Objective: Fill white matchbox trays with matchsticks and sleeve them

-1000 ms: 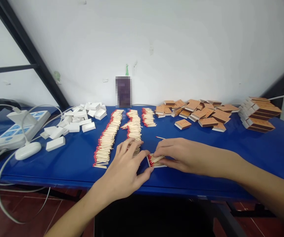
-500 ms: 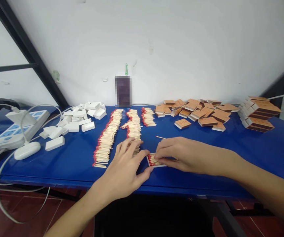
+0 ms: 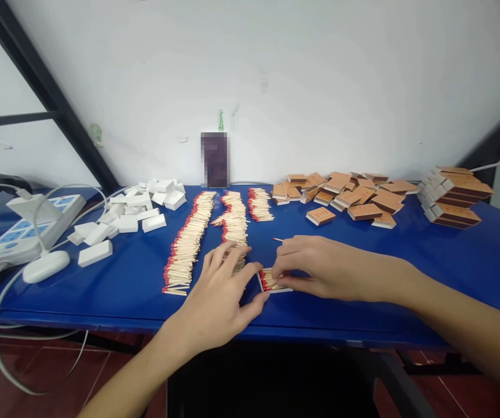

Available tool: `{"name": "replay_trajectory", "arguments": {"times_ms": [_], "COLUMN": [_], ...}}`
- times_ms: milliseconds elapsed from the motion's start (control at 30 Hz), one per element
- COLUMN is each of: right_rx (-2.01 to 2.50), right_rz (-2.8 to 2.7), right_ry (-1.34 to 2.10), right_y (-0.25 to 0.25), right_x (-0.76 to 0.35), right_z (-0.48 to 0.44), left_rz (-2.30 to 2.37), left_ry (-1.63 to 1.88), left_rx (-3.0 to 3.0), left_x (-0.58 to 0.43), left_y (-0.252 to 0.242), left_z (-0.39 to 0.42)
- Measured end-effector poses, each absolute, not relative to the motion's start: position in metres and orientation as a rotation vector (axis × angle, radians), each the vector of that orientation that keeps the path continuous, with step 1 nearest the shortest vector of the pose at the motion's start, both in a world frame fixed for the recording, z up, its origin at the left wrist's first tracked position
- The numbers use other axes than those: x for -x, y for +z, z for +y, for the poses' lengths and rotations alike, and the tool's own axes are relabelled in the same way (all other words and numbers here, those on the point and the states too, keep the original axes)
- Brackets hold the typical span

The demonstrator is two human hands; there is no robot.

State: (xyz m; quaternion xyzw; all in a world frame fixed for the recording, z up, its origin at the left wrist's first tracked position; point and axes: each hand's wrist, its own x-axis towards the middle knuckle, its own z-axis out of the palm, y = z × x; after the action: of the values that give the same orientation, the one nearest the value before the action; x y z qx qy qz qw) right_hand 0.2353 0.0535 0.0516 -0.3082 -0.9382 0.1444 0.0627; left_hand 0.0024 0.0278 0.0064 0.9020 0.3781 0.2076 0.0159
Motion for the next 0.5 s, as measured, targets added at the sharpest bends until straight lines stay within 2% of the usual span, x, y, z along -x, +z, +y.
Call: {"name": "replay_trajectory", "arguments": {"times_ms": [500], "right_rx": [0.957], "right_rz": [-2.817], "right_ry": [0.452], "right_y": [0.063], "right_x": [-0.246], "right_z": [0.057], "left_rz": [1.168], "left_ry": [0.656], "left_rx": [-2.809], "left_x": [-0.002], "left_y": [0.003], "left_z": [0.028]}}
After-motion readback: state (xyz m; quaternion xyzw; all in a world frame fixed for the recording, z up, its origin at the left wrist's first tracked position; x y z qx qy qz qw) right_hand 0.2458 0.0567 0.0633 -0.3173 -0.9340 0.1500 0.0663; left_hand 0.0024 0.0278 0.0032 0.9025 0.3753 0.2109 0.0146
